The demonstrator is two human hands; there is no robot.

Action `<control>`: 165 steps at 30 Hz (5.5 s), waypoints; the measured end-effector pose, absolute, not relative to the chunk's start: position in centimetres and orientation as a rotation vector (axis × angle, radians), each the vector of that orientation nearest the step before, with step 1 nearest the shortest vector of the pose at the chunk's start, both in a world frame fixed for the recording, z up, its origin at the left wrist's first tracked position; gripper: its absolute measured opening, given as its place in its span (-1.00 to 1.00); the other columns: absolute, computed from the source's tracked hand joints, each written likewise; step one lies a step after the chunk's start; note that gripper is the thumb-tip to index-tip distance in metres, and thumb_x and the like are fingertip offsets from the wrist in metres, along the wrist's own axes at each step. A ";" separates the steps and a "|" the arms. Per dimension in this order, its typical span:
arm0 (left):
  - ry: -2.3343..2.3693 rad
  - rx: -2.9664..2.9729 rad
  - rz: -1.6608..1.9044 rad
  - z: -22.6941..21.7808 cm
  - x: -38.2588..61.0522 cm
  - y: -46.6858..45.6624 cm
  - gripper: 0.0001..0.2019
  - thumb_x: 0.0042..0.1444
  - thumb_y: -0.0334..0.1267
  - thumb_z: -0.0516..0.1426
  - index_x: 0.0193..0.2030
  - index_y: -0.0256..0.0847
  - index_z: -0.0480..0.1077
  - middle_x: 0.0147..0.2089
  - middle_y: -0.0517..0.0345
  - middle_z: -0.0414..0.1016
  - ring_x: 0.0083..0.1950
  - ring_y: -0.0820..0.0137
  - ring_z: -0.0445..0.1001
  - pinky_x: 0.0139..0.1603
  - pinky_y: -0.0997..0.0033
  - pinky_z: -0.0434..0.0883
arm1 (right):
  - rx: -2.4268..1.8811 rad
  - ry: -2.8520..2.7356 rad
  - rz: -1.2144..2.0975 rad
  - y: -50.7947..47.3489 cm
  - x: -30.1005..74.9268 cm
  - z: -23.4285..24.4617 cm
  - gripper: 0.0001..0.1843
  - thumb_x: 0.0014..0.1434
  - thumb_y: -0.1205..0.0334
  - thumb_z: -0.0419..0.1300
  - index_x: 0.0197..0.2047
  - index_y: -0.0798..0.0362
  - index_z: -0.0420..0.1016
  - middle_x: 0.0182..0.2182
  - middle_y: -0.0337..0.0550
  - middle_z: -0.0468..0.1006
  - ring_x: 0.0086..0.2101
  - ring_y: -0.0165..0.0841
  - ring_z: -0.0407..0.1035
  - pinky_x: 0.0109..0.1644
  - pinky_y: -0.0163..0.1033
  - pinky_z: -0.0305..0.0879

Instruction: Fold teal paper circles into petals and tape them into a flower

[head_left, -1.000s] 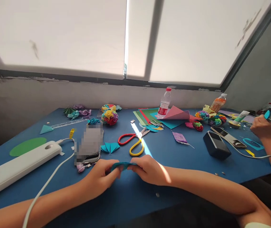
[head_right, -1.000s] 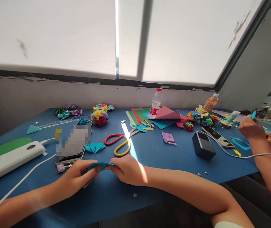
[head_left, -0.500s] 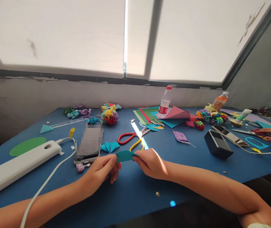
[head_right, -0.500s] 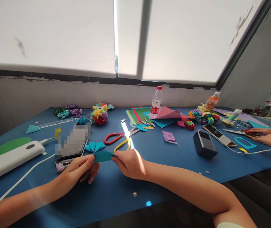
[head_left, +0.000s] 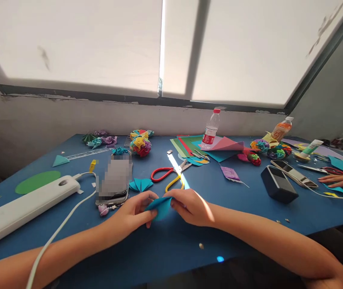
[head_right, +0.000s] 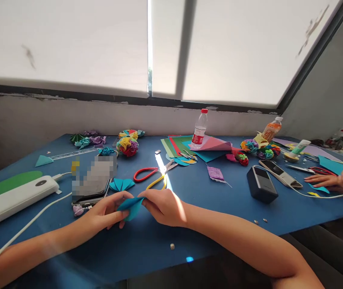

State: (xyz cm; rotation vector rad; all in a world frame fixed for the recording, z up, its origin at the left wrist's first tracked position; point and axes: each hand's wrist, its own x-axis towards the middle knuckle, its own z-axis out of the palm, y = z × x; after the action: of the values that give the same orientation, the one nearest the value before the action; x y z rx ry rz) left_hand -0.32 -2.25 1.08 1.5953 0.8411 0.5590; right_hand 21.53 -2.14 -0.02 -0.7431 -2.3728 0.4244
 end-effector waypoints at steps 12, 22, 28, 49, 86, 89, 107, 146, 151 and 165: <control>1.125 1.568 0.984 1.1 -0.7 -1.7 -0.68 0.11 0.04 0.09 -0.28 -0.22 0.31 -0.57 0.26 0.38 -0.56 0.40 0.38 -0.60 0.48 0.27 | -0.930 -1.623 1.569 -0.3 17.2 -0.8 -0.60 0.09 -0.08 0.17 -0.25 0.12 0.32 -0.52 -0.23 0.49 -0.61 -0.49 0.36 -0.61 -0.45 0.14; 0.901 1.604 0.851 0.3 -0.8 -1.5 -0.70 0.17 0.00 0.03 -0.32 -0.22 0.26 -0.55 0.24 0.41 -0.56 0.43 0.41 -0.60 0.52 0.24 | -0.842 -1.627 1.666 -0.5 19.7 0.1 -0.59 0.10 -0.06 0.20 -0.26 0.18 0.40 -0.48 -0.17 0.52 -0.50 -0.43 0.45 -0.54 -0.42 0.32; 0.917 1.574 0.917 0.1 -0.4 -0.6 -0.69 0.10 -0.02 0.08 -0.26 -0.27 0.34 -0.65 0.34 0.26 -0.66 0.54 0.23 -0.59 0.53 0.20 | -0.825 -1.678 1.616 -0.2 19.5 0.8 -0.58 0.11 -0.04 0.19 -0.14 0.15 0.49 -0.42 -0.14 0.54 -0.41 -0.36 0.48 -0.42 -0.34 0.41; 1.064 1.715 0.831 0.9 -0.5 -2.3 -0.69 0.11 -0.02 0.09 -0.24 -0.24 0.44 -0.35 0.14 0.47 -0.47 0.39 0.44 -0.40 0.41 0.42 | -0.721 -2.110 0.948 -1.0 20.8 1.4 -0.63 0.20 0.26 -0.06 -0.02 0.12 0.43 -0.16 -0.02 0.53 -0.20 -0.30 0.41 -0.23 -0.24 0.39; 0.997 2.097 0.677 0.8 -0.7 -2.3 -0.70 0.20 -0.16 -0.01 -0.43 -0.25 0.43 -0.57 0.25 0.29 -0.51 0.47 0.22 -0.50 0.53 0.16 | -0.961 -2.067 1.053 -1.7 19.2 0.2 -0.72 0.17 0.10 0.12 -0.37 0.14 0.51 -0.60 -0.27 0.35 -0.56 -0.49 0.29 -0.44 -0.40 0.30; 1.006 2.114 0.740 0.7 -0.8 -2.2 -0.72 0.19 -0.18 -0.01 -0.41 -0.26 0.41 -0.54 0.25 0.25 -0.49 0.48 0.16 -0.48 0.52 0.13 | -0.951 -2.018 1.123 -1.6 19.5 0.6 -0.63 0.18 0.01 0.08 -0.40 0.15 0.47 -0.60 -0.27 0.33 -0.55 -0.49 0.27 -0.45 -0.39 0.29; 0.938 1.419 0.853 0.7 -0.1 -1.4 -0.64 0.07 0.07 0.10 -0.39 -0.24 0.28 -0.73 0.44 0.01 -0.74 0.60 0.06 -0.71 0.61 0.09 | -0.850 -1.966 1.344 -1.6 19.5 0.3 -0.50 0.22 -0.16 -0.02 -0.35 0.15 0.37 -0.45 -0.10 0.49 -0.49 -0.46 0.36 -0.44 -0.37 0.26; 0.848 1.328 0.731 0.6 -0.3 -1.4 -0.71 0.16 -0.13 -0.05 -0.22 -0.33 0.32 -0.46 0.02 0.52 -0.47 0.31 0.53 -0.61 0.53 0.28 | -0.881 -1.826 1.525 -1.0 19.9 0.6 -0.69 0.21 0.00 0.09 -0.29 0.12 0.32 -0.53 -0.23 0.44 -0.52 -0.47 0.37 -0.48 -0.38 0.30; 0.827 1.314 0.789 0.6 0.0 -1.4 -0.71 0.16 -0.17 0.00 -0.02 -0.26 0.22 -0.43 0.09 0.51 -0.47 0.31 0.54 -0.61 0.53 0.32 | -0.854 -1.780 1.508 -0.8 20.1 0.9 -0.73 0.21 0.07 0.10 -0.15 0.11 0.36 -0.49 -0.22 0.47 -0.48 -0.44 0.40 -0.47 -0.37 0.29; 0.944 1.502 0.809 1.0 -0.5 -1.6 -0.63 0.14 0.00 0.05 -0.06 -0.24 0.33 -0.38 0.11 0.46 -0.35 0.33 0.49 -0.54 0.52 0.35 | -0.836 -1.910 1.159 -0.8 20.6 0.3 -0.58 0.10 0.39 -0.01 -0.01 0.09 0.48 -0.51 -0.22 0.48 -0.52 -0.47 0.36 -0.46 -0.37 0.31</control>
State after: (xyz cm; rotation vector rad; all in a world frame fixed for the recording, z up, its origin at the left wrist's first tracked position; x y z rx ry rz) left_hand -0.55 -1.58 0.96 1.5019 0.9437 0.8094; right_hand 20.59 -0.77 0.29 -0.8363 -1.9103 1.1589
